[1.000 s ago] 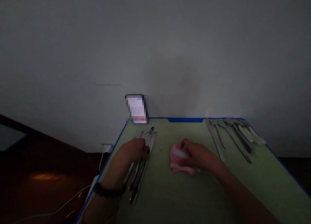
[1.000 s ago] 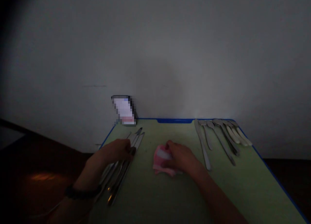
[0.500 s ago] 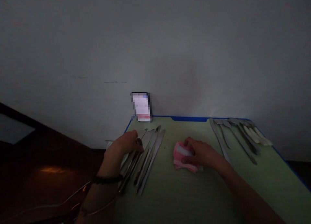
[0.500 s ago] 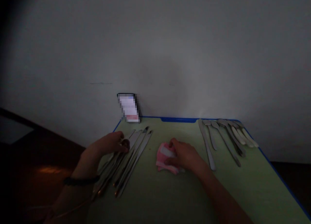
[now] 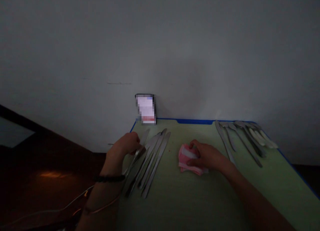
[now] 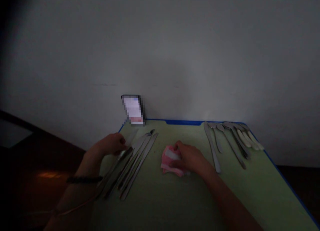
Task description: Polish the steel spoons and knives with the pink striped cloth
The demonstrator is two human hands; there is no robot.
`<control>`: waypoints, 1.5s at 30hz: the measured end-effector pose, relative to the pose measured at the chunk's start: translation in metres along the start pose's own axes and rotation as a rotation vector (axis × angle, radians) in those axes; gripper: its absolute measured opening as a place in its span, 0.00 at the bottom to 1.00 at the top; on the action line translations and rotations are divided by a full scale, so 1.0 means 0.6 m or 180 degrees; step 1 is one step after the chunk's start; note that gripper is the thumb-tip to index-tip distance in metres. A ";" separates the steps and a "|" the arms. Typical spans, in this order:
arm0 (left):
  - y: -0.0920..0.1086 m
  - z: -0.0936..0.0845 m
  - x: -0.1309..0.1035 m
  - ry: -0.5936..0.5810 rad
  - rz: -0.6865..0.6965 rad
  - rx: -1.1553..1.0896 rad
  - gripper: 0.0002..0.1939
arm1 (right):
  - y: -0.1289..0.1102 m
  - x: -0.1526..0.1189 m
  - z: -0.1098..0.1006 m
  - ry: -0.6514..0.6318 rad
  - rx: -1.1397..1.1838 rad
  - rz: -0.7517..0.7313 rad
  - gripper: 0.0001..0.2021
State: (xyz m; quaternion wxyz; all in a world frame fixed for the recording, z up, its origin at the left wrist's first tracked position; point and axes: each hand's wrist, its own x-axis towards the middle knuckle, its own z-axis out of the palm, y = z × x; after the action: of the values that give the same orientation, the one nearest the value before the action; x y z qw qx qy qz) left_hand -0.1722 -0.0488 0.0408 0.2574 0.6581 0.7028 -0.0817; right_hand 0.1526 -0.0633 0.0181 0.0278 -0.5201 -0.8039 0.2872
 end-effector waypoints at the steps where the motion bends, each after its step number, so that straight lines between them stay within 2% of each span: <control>1: -0.001 -0.003 0.000 0.0036 0.0043 -0.0015 0.11 | -0.002 -0.002 -0.003 -0.0004 0.0012 0.0007 0.24; 5: 0.007 -0.015 -0.011 0.0275 0.0412 -0.0155 0.12 | -0.008 -0.025 -0.023 0.0004 0.0032 -0.0179 0.23; 8: 0.030 -0.024 -0.029 0.0539 0.0805 -0.0297 0.13 | -0.008 -0.043 -0.034 -0.0056 -0.0278 -0.0437 0.31; 10: 0.052 -0.028 -0.043 0.0652 0.1229 -0.0454 0.13 | -0.006 -0.046 -0.034 -0.0119 -0.0463 -0.0472 0.34; 13: 0.090 -0.031 -0.062 0.0689 0.1747 -0.0792 0.12 | -0.004 -0.039 -0.032 -0.0054 -0.0516 -0.0509 0.25; 16: 0.125 -0.028 -0.077 0.0527 0.1952 -0.1301 0.12 | -0.001 -0.035 -0.033 0.0182 -0.0441 -0.0309 0.14; 18: 0.145 -0.023 -0.082 0.0417 0.2001 -0.1571 0.13 | 0.001 -0.038 -0.033 0.0187 -0.0412 -0.0294 0.16; 20: 0.162 -0.015 -0.082 0.0341 0.1984 -0.1699 0.13 | 0.002 -0.042 -0.031 0.0065 -0.0476 -0.0456 0.27; 22: 0.173 -0.005 -0.076 0.0233 0.1897 -0.1796 0.13 | 0.002 -0.044 -0.030 0.0019 -0.0585 -0.0532 0.30; 26: 0.185 0.018 -0.058 0.0028 0.1553 -0.2169 0.14 | 0.010 -0.042 -0.046 0.0209 -0.0482 -0.0321 0.12; 29: 0.195 0.029 -0.048 0.0315 0.1423 -0.2382 0.13 | 0.025 -0.045 -0.069 0.0413 -0.0210 -0.0184 0.09; 32: 0.214 0.025 -0.049 0.0506 0.1425 -0.2631 0.10 | 0.041 -0.048 -0.083 0.0673 0.0004 -0.0092 0.09; 36: 0.246 0.002 -0.062 0.0056 0.1672 -0.2982 0.12 | 0.052 -0.039 -0.085 0.1269 0.0673 -0.0323 0.06; 39: 0.265 -0.009 -0.073 -0.0242 0.1892 -0.2873 0.15 | 0.050 -0.032 -0.087 0.1708 0.1495 -0.0330 0.06; 43: 0.275 -0.005 -0.078 -0.0447 0.1771 -0.2294 0.19 | 0.036 -0.034 -0.096 0.1536 0.3132 -0.0321 0.12; 45: 0.274 -0.003 -0.075 -0.0311 0.1689 -0.1918 0.21 | 0.029 -0.035 -0.099 0.1560 0.3821 -0.0272 0.14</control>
State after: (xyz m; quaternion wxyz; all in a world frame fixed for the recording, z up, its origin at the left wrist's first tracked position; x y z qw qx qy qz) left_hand -0.0138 -0.0678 0.1003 0.4841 0.7071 0.4880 0.1661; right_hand 0.1970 -0.0504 0.0645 0.5076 -0.4321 -0.4940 0.5582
